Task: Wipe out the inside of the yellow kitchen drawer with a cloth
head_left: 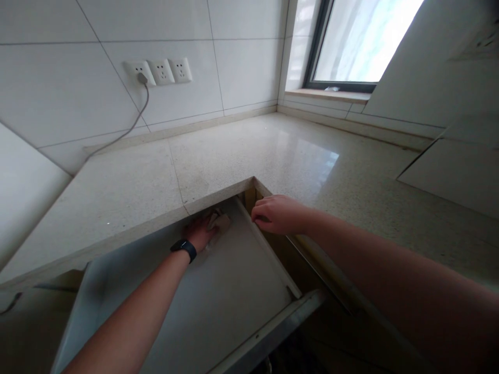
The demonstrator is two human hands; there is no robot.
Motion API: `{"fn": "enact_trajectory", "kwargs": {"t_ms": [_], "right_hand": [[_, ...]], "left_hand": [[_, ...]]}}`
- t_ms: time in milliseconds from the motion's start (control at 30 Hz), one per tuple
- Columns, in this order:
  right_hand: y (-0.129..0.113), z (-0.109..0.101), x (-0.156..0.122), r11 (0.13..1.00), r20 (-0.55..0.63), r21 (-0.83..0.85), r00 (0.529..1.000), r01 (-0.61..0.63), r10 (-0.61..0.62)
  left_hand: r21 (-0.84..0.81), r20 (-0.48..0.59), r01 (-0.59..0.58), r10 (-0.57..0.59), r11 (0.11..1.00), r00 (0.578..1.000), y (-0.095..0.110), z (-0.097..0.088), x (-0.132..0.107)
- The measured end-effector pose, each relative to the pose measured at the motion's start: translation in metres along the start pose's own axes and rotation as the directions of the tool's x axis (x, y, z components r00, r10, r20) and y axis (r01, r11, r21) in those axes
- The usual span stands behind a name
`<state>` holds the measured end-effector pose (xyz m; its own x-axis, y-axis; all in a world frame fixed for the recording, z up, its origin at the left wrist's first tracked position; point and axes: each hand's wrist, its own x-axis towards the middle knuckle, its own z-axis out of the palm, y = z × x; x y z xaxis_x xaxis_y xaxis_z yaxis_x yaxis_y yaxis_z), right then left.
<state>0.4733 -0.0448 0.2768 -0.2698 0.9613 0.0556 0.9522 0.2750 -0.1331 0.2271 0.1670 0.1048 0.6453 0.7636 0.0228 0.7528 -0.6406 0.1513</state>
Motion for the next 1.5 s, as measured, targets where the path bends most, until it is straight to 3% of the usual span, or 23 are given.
{"fn": "enact_trajectory", "kwargs": {"t_ms": [233, 400, 500, 600, 767, 900, 967, 1033, 1133, 1233, 1367, 1433, 1500], "right_hand": [[0.002, -0.001, -0.001, 0.999, -0.005, 0.05, 1.0, -0.002, 0.002], [0.003, -0.002, 0.0, 0.997, -0.013, 0.079, 1.0, -0.015, 0.016], [0.003, -0.002, 0.001, 0.997, -0.019, 0.073, 0.999, -0.024, 0.026], [0.003, -0.002, 0.001, 0.998, -0.018, 0.059, 0.999, -0.033, 0.034], [0.002, -0.003, 0.002, 0.999, -0.005, 0.032, 1.0, -0.018, 0.018], [0.002, -0.003, 0.002, 0.999, 0.003, 0.022, 1.0, -0.027, 0.027], [0.002, -0.002, 0.001, 0.999, 0.005, 0.028, 1.0, -0.022, 0.022], [0.003, -0.001, 0.001, 0.999, 0.003, 0.038, 1.0, -0.016, 0.016], [0.004, -0.001, 0.0, 0.999, -0.001, 0.046, 1.0, -0.013, 0.013], [0.003, -0.002, 0.0, 0.999, 0.003, 0.044, 1.0, -0.016, 0.015], [0.002, -0.003, 0.0, 0.999, 0.017, 0.045, 1.0, -0.015, 0.015], [0.002, -0.003, 0.0, 0.999, 0.023, 0.036, 1.0, -0.011, 0.01], [0.002, -0.002, 0.0, 1.0, 0.025, 0.022, 1.0, -0.01, 0.009]], "left_hand": [[-0.076, -0.085, 0.063, -0.07, 0.995, 0.994, 0.011, 0.008, 0.049], [-0.006, -0.077, -0.038, 0.038, 0.999, 0.996, 0.036, 0.005, 0.045], [0.058, -0.029, -0.125, 0.127, 0.99, 0.992, 0.058, 0.0, 0.02], [0.1, 0.009, -0.283, 0.283, 0.954, 0.959, 0.079, -0.006, -0.016], [0.015, 0.055, -0.49, 0.488, 0.872, 0.871, 0.111, -0.01, -0.091], [-0.124, 0.117, -0.636, 0.647, 0.762, 0.753, 0.131, -0.009, -0.144], [-0.171, 0.117, -0.639, 0.659, 0.75, 0.743, 0.135, -0.008, -0.16], [-0.178, 0.13, -0.615, 0.638, 0.768, 0.759, 0.135, -0.008, -0.165], [-0.146, 0.163, -0.577, 0.595, 0.803, 0.787, 0.123, -0.007, -0.154], [-0.059, 0.132, -0.485, 0.488, 0.873, 0.863, 0.091, -0.005, -0.127], [0.077, 0.065, -0.199, 0.195, 0.977, 0.979, 0.015, -0.006, -0.089], [0.1, 0.002, -0.082, 0.082, 0.992, 0.997, -0.025, -0.007, -0.079], [0.09, -0.018, -0.051, 0.053, 0.995, 0.998, -0.055, -0.008, -0.08]]}}
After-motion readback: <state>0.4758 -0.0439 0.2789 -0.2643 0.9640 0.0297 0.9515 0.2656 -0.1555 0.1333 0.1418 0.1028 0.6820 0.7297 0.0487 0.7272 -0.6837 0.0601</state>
